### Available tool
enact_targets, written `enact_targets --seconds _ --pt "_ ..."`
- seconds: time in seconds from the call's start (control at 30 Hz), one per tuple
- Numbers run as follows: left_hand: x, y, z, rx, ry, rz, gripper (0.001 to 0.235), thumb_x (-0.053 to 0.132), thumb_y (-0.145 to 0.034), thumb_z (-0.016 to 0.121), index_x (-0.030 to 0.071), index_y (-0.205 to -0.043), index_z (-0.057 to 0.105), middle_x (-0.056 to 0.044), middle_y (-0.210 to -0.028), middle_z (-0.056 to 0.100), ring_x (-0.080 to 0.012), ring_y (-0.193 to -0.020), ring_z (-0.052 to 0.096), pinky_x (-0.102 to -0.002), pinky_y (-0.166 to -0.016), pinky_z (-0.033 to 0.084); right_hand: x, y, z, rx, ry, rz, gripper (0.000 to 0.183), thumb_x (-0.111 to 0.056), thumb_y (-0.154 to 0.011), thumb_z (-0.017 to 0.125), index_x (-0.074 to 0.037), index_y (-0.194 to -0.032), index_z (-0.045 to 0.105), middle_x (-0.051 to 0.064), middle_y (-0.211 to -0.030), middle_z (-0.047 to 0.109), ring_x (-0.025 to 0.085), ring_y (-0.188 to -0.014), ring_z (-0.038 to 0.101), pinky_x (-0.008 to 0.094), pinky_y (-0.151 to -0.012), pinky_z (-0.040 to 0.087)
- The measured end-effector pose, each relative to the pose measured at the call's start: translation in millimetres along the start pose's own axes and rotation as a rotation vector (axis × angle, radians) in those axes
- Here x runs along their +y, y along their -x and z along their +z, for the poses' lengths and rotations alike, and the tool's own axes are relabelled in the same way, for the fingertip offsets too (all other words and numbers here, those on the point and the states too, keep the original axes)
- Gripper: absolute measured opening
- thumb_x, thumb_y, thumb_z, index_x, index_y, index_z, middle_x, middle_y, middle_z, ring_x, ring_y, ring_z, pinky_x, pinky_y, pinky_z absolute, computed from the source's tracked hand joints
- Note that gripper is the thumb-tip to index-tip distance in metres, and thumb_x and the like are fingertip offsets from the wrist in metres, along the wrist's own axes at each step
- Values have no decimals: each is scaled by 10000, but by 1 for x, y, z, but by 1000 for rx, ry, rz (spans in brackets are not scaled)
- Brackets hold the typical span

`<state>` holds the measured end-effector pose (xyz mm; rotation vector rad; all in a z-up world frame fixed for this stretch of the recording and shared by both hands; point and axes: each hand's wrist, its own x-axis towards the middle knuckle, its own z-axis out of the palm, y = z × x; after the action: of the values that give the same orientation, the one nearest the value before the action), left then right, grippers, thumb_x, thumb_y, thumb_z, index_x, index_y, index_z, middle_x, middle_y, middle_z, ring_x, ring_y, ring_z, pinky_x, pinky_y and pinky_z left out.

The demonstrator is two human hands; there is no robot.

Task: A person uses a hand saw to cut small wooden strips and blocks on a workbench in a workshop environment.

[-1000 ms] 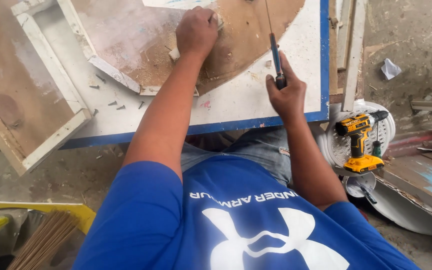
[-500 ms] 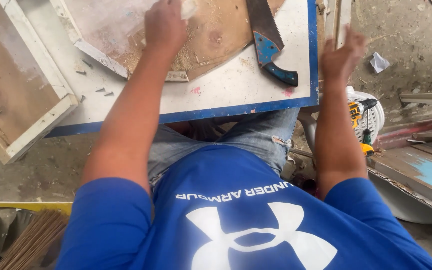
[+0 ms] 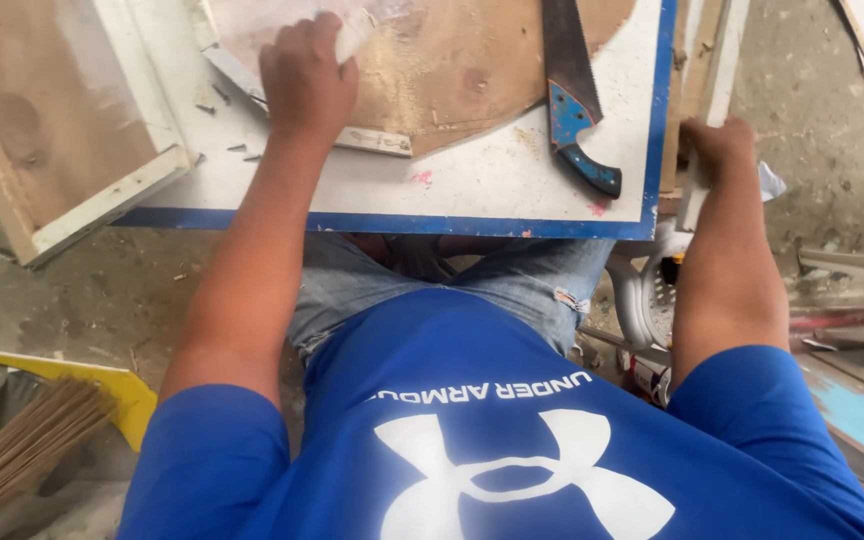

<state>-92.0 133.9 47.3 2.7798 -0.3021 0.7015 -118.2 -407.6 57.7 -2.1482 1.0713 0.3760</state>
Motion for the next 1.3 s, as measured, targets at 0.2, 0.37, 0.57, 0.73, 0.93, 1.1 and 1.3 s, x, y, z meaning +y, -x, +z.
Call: enact_targets --seconds 0.2,0.37,0.57,0.73,0.93,1.1,1.3 --pt "-12 20 28 -95 -131 -3 282 249 -816 806 123 -964 601 -28 -782 611 -257 -720 585 -391 -580 426 29 -46 -14 -6 237 -10 450 -396 -917 775 -88 -1189 594 122 -1028 681 286 -891 666 461 -740 547" --pt "-6 17 22 -134 -146 8 245 207 -828 797 119 -978 625 -36 -806 625 -241 -728 583 -374 -559 465 31 -28 -4 6 121 -37 527 -174 -818 762 -39 -1245 484 112 -887 694 214 -775 685 391 -646 576" --pt "9 18 12 -45 -282 71 212 101 -797 727 140 -984 634 -5 -785 599 -169 -683 511 -293 -543 405 18 0 3 -8 -159 -34 359 -24 -820 713 -145 -1089 509 83 -832 625 202 -655 667 360 -490 592" --pt "15 21 11 91 -374 116 224 12 -769 643 175 -893 554 24 -745 510 -150 -662 429 -273 -565 350 27 -23 2 8 -4 -92 465 -93 -829 766 -129 -1210 502 110 -1013 695 231 -815 740 366 -683 655" --pt "15 23 13 88 -408 116 232 27 -787 640 175 -953 571 19 -786 520 -166 -693 453 -288 -590 365 24 -12 -8 -34 -89 -144 593 -88 -774 829 -106 -1229 448 103 -1014 663 223 -820 710 380 -683 646" --pt "19 22 5 92 -424 115 234 38 -827 660 168 -1012 602 24 -795 540 -147 -694 463 -268 -586 370 12 22 -39 76 -185 -230 657 -149 -860 864 -4 -1355 458 80 -1289 675 279 -1223 693 468 -1087 549" --pt "23 20 1 147 -435 118 201 11 -837 605 168 -956 569 24 -771 516 -143 -677 444 -264 -574 344 -12 126 -19 -20 -490 -406 461 -227 -881 814 -188 -1198 481 -68 -1026 521 82 -949 599 242 -988 588"
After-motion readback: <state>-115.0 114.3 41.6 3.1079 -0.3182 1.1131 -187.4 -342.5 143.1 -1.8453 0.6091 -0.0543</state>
